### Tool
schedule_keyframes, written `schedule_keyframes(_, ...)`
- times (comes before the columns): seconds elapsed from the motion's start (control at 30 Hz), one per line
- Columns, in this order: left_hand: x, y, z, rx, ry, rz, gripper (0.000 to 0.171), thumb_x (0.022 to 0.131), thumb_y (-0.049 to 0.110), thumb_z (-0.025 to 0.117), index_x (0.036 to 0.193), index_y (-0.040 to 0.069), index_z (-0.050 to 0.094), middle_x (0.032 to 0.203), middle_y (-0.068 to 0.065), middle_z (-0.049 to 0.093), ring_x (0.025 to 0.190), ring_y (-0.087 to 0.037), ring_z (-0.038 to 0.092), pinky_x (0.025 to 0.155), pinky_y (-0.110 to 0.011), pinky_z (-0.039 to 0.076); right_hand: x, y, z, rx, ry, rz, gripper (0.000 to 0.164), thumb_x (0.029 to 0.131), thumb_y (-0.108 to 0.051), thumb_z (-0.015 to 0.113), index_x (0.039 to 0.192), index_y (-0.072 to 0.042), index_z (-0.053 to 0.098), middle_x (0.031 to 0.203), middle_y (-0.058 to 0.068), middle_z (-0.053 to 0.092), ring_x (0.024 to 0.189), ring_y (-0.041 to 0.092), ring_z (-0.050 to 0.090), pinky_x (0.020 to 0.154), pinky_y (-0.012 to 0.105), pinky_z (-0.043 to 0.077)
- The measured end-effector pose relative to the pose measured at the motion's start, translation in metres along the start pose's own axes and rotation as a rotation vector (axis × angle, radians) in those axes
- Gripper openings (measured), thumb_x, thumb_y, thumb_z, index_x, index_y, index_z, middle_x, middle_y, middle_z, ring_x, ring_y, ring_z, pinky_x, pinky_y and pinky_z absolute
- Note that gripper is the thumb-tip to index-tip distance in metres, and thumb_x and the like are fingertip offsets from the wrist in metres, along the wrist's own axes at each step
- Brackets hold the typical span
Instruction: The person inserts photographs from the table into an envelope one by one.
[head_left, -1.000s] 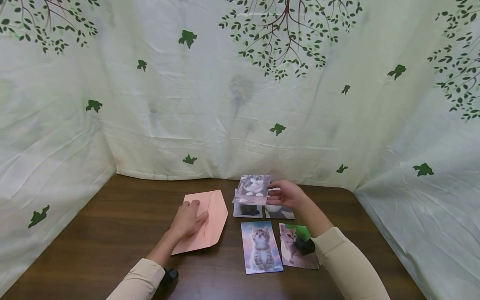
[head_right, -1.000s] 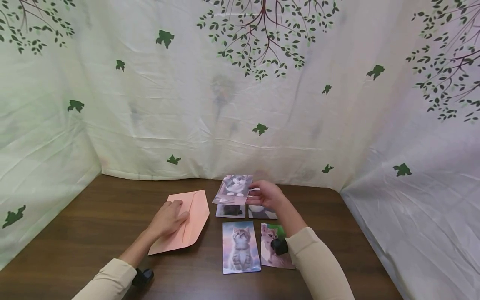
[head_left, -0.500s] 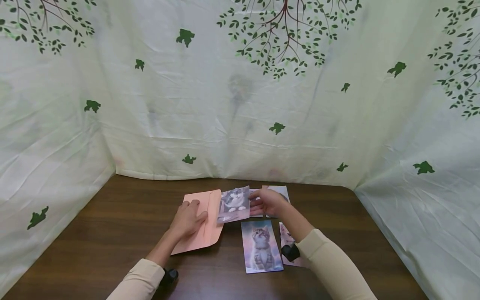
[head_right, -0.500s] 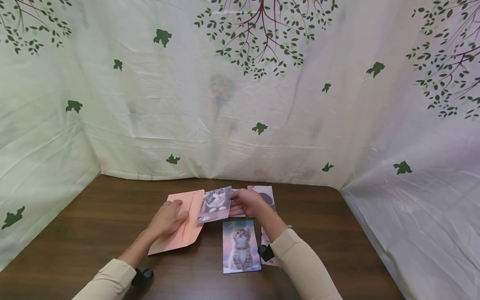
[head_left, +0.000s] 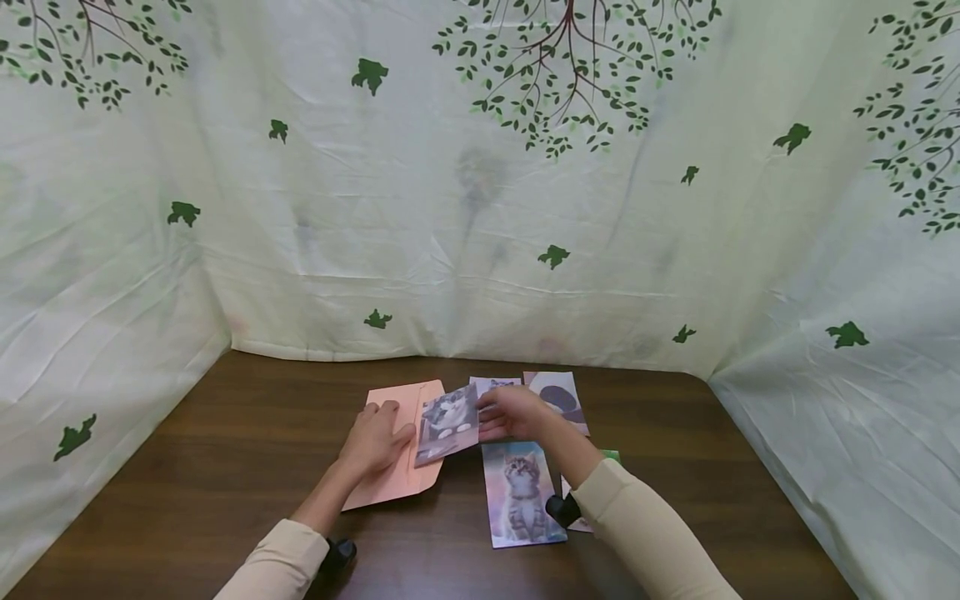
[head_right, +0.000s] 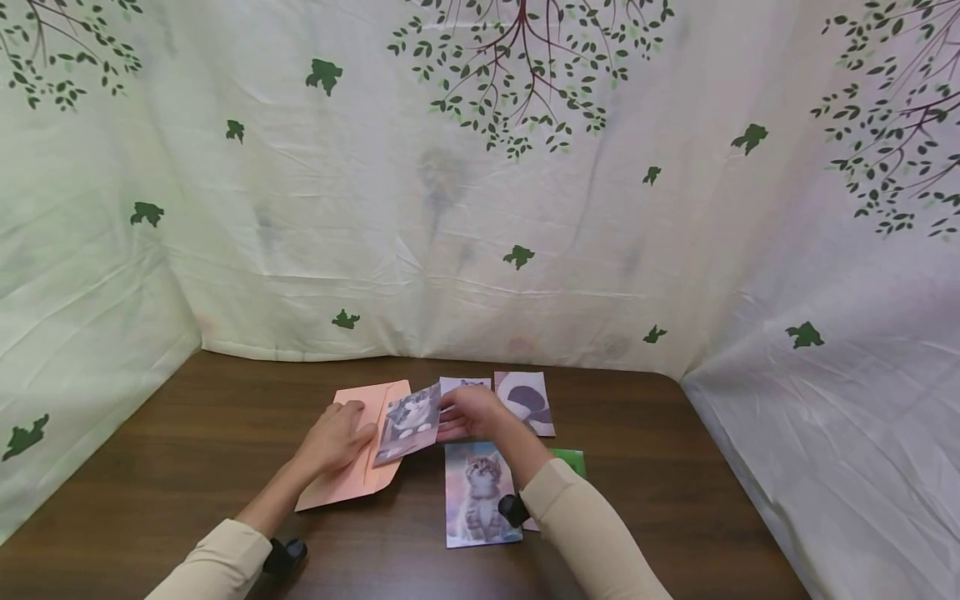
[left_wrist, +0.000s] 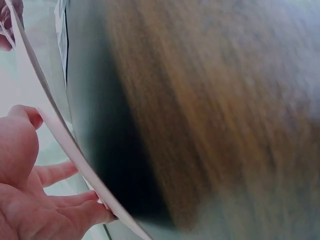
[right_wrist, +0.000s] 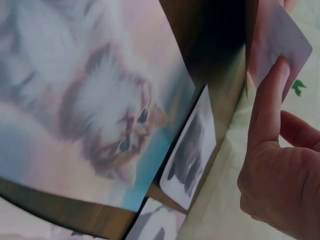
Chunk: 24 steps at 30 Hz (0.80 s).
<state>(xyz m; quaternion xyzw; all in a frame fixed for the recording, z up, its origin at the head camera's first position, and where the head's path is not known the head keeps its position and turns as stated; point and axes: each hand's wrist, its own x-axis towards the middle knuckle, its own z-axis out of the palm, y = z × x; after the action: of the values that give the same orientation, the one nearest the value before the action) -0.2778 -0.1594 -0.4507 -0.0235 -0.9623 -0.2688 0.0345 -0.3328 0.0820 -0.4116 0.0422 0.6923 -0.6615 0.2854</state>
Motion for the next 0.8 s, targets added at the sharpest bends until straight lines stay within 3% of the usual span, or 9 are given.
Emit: schedule_keyframes(0.8, 0.0, 0.002, -0.002, -0.013, -0.015, -0.008, 0.056, 0.095, 0.026, 0.059, 0.138, -0.008, 0.051, 0.128, -0.031, 0.054, 0.118, -0.047, 0.053, 0.099, -0.058, 0.045, 0.017, 0.001, 0.036, 0.013, -0.005, -0.023, 0.035, 0.099, -0.005, 0.053, 0.126, 0.016, 0.057, 0.116, 0.033, 0.066, 0.106, 0.042, 0.07, 0.091, 0.048, 0.057)
